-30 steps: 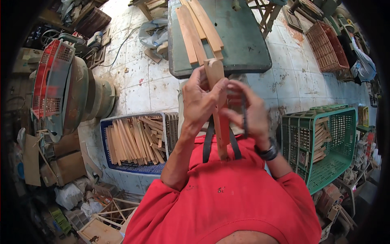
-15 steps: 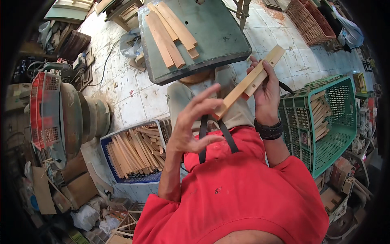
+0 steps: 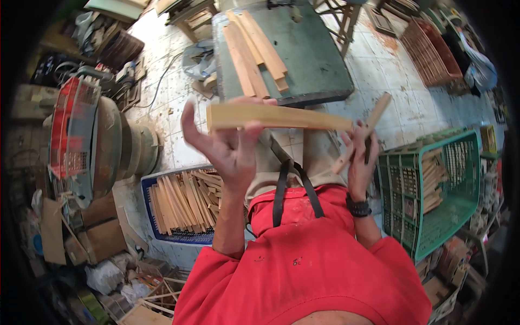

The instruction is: The person repeatedly picks up small wooden pieces from a green crate and uses a chisel to shave off the rounded edges. After each piece is worked on, it is placed into a blue crate. The process is repeated for multiple pieces throughout the clip.

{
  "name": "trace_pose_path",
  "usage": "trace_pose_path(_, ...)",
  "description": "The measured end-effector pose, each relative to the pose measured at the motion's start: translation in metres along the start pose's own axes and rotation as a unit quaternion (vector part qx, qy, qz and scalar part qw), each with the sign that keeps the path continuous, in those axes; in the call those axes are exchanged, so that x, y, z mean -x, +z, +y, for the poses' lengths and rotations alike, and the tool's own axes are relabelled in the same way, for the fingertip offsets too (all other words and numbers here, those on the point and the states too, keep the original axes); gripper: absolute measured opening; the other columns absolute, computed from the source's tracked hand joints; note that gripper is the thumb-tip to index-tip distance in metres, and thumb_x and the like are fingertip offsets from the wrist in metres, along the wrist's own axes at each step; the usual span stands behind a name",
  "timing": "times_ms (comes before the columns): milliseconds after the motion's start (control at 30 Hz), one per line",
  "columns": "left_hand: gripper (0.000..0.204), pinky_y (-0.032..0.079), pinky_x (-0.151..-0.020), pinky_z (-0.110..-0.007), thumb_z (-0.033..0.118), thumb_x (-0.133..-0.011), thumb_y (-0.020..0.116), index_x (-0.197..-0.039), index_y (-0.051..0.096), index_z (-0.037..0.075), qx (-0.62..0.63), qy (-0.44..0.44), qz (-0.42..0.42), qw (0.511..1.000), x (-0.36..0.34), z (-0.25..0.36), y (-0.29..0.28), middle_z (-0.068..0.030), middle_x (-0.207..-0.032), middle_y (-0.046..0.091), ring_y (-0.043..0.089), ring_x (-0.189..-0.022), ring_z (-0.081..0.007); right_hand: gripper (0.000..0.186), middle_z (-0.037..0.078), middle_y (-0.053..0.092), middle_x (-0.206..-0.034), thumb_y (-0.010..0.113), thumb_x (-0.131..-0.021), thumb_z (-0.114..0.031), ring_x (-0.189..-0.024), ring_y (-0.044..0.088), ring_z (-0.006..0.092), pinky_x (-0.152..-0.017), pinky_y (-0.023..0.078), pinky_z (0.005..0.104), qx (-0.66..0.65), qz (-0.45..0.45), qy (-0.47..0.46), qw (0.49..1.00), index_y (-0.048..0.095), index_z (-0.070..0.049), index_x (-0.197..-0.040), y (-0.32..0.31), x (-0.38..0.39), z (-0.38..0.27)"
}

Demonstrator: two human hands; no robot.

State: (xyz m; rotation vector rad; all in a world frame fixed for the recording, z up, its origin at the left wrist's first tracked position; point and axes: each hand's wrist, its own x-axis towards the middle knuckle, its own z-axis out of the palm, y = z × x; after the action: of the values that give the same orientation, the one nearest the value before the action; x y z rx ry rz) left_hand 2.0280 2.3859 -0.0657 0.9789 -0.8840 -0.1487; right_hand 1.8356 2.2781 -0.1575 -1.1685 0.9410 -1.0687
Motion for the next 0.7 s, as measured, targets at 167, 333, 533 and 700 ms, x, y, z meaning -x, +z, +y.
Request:
trace_pose_path(167, 0.061, 0.058, -0.079, -0.045, 0.008, -0.094, 0.059, -0.145, 0.026, 0.016, 0.016, -0.172, -0.100, 0.980, -0.021, -0.019, -0.033, -0.0205, -0.099, 0.063, 0.067, -0.087, -0.0299, 0.047, 0.015, 0.054, -0.131, 0.052, -0.099, -0.023, -0.110, 0.061, 0.0225, -0.087, 0.051, 0.0322, 0.087, -0.100, 0.029, 0.991, 0.044, 0.003, -0.137, 0.007, 0.015, -0.021)
trace_pose_path(333, 0.059, 0.055, -0.076, -0.032, 0.004, -0.091, 0.065, -0.142, 0.037, 0.013, 0.122, -0.298, -0.112, 0.940, -0.010, -0.029, -0.028, -0.0159, -0.111, 0.062, 0.064, -0.095, -0.0197, 0.049, 0.013, 0.065, -0.111, 0.058, -0.097, -0.025, -0.089, 0.063, 0.0167, -0.070, 0.050, 0.0275, 0.183, -0.284, -0.035, 0.941, 0.046, 0.000, -0.136, 0.052, 0.032, -0.053)
trace_pose_path(533, 0.055, 0.052, -0.082, -0.026, 0.003, -0.087, 0.070, -0.136, 0.046, 0.007, 0.088, -0.327, -0.125, 0.932, -0.002, -0.022, -0.022, -0.0122, -0.119, 0.061, 0.061, -0.103, -0.0145, 0.043, 0.011, 0.069, -0.091, 0.059, -0.096, -0.019, -0.073, 0.067, 0.0185, -0.067, 0.052, 0.0299, 0.119, -0.318, -0.017, 0.940, 0.048, 0.001, -0.132, 0.062, 0.048, -0.030)
trace_pose_path(700, 0.054, 0.053, -0.076, -0.025, 0.004, -0.083, 0.073, -0.132, 0.050, 0.008, 0.065, -0.276, -0.147, 0.948, 0.001, -0.028, -0.026, -0.0098, -0.114, 0.063, 0.061, -0.100, -0.0140, 0.029, 0.010, 0.069, -0.085, 0.055, -0.097, -0.013, -0.076, 0.068, 0.0157, -0.068, 0.054, 0.0292, 0.080, -0.351, 0.041, 0.932, 0.054, 0.001, -0.123, 0.060, 0.052, -0.025)
